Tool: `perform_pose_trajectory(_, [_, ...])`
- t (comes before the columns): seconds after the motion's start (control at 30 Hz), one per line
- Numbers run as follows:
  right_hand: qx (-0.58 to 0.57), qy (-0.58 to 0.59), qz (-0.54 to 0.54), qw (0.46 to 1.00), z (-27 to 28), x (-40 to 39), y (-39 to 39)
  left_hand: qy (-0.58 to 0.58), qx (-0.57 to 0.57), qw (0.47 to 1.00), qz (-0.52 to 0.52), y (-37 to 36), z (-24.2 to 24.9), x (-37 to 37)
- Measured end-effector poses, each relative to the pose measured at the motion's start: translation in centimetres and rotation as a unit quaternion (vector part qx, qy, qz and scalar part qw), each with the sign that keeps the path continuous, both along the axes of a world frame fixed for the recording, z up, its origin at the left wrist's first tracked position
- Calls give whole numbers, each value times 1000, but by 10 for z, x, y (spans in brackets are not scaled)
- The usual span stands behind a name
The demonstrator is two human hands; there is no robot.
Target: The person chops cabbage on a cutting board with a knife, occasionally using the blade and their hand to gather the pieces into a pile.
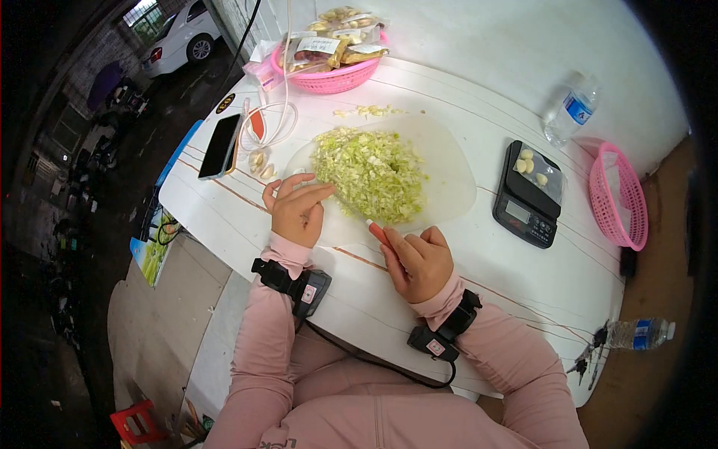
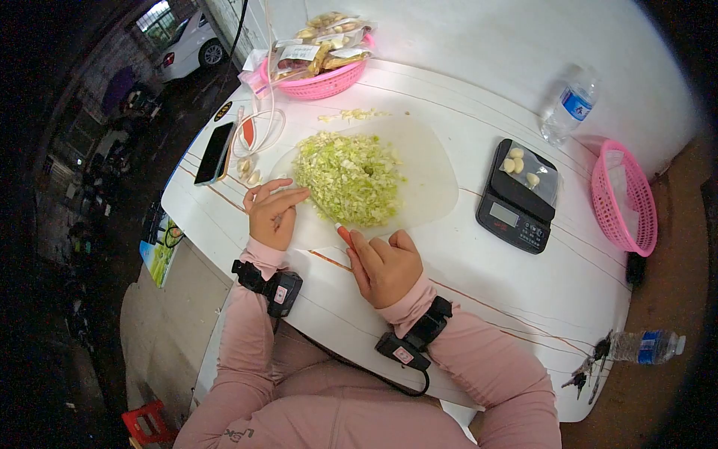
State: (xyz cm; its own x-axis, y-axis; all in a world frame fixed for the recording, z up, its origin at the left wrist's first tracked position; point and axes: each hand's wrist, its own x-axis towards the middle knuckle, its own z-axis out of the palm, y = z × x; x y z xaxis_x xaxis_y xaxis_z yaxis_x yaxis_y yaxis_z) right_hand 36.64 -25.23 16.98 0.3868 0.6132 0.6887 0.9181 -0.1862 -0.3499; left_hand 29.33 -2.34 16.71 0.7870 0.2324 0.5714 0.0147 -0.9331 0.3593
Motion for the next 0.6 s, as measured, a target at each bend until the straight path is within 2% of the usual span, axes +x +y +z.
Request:
perform_pose_trajectory(0.37, [-45,-8,-4,999,-5,-3,-1,33,-33,999,-2,3,2,1])
perform_pose_trajectory(0.47, [-106,-11,-11,994,-9,-5,0,16,-24,1000,-10,7,-2,0])
perform_pose_trajectory(0.6, [-119,2,-26,993,-10,-6,1,-2,-4,1000,-14,4,-2,1])
